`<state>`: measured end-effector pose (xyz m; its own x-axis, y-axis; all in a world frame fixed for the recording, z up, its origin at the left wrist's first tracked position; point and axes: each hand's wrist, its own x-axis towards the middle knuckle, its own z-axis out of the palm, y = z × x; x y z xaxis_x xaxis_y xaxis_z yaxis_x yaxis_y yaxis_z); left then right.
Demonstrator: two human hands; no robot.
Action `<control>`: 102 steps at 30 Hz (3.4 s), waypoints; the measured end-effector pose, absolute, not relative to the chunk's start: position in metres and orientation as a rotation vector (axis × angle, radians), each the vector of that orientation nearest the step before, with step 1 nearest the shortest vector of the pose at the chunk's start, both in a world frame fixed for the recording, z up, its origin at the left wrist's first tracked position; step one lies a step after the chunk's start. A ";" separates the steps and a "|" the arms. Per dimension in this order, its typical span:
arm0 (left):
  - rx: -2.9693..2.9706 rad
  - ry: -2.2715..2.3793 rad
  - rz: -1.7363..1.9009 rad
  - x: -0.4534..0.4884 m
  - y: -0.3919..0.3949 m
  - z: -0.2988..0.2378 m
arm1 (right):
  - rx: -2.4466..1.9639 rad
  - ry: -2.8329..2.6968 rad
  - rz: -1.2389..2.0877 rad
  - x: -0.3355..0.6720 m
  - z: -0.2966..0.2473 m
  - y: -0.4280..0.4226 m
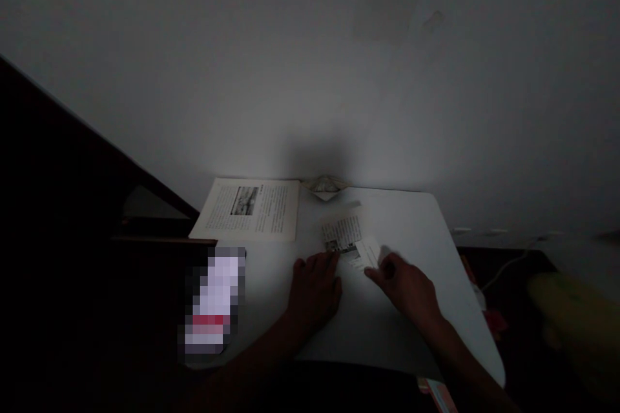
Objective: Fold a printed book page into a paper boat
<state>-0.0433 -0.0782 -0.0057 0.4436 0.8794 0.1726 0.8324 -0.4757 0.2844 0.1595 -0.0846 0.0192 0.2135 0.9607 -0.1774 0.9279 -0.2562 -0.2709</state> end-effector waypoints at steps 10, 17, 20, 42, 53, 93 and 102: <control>2.581 1.502 0.462 -0.044 -0.079 -0.008 | -2.263 -1.874 0.641 0.188 0.021 -0.096; 2.600 1.521 0.488 -0.043 -0.079 -0.007 | -1.957 -1.920 0.513 0.167 0.032 -0.091; 2.605 1.539 0.488 -0.043 -0.079 -0.006 | -1.706 -2.114 0.306 0.138 0.022 -0.090; 2.682 1.617 0.500 -0.044 -0.082 -0.023 | -1.726 -2.370 0.046 0.114 -0.011 -0.089; 2.667 1.627 0.498 -0.046 -0.083 -0.021 | -1.805 -2.329 -0.029 0.121 -0.017 -0.089; 2.658 1.555 0.486 -0.036 -0.065 -0.014 | -1.807 -2.384 0.024 0.135 -0.021 -0.082; 2.724 1.462 0.417 -0.031 -0.037 -0.016 | -1.826 -2.368 0.031 0.135 -0.025 -0.081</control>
